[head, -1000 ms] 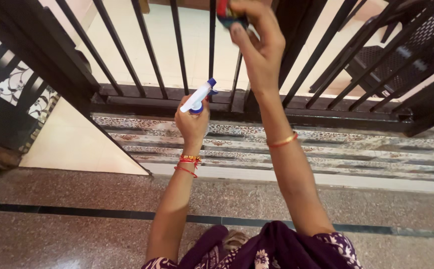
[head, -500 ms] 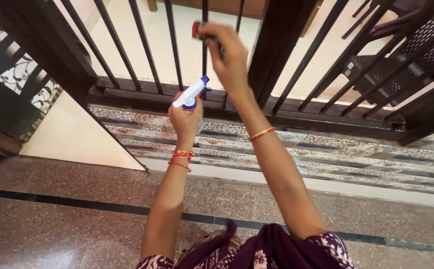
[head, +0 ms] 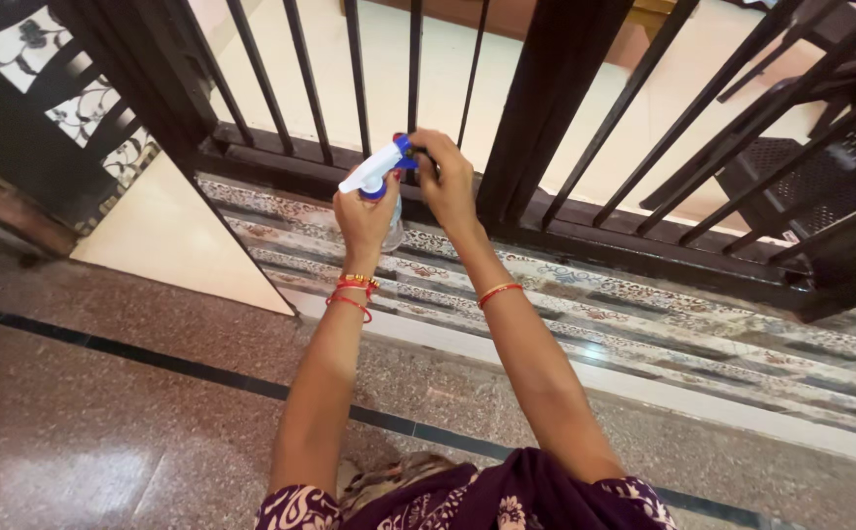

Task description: The person sprays cleaning liquid from a bottle onto the bars of a metal gate and wipes them with a cloth.

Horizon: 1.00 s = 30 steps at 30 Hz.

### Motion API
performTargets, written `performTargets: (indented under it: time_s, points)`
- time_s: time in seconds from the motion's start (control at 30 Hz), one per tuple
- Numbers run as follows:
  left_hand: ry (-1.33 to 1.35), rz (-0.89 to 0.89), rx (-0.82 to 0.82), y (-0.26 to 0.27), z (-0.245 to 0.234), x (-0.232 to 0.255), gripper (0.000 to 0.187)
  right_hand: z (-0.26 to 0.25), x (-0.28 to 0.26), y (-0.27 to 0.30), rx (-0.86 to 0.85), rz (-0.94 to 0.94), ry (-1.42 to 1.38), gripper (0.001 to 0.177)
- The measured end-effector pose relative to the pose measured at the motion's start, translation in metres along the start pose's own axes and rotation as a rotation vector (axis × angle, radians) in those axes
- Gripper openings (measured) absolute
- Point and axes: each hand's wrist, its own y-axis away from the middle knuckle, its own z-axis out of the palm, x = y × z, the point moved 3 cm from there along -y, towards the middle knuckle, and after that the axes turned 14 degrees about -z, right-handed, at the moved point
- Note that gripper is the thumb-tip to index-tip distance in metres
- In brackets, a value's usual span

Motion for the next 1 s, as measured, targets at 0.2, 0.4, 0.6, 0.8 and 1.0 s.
performTargets:
  time_s: [0.2, 0.4, 0.6, 0.8, 1.0]
  points:
    - [0.023, 0.017, 0.0, -0.002, 0.002, -0.006, 0.022, 0.005, -0.005, 0.026, -0.09, 0.069, 0.073, 0.031]
    - [0.086, -0.015, -0.017, -0.003, 0.003, -0.014, 0.02, 0.011, -0.016, 0.035, -0.125, 0.108, 0.249, 0.028]
    - [0.043, -0.032, -0.01, -0.002, 0.002, -0.006, 0.021, 0.013, -0.018, 0.044, -0.125, 0.108, 0.335, 0.03]
    - [0.056, -0.029, 0.005, -0.003, 0.004, -0.005, 0.022, 0.003, -0.019, 0.052, -0.019, 0.092, 0.388, 0.033]
    - [0.015, 0.0, 0.033, -0.004, 0.005, -0.003, 0.021, 0.003, -0.005, 0.066, -0.119, 0.048, 0.494, 0.042]
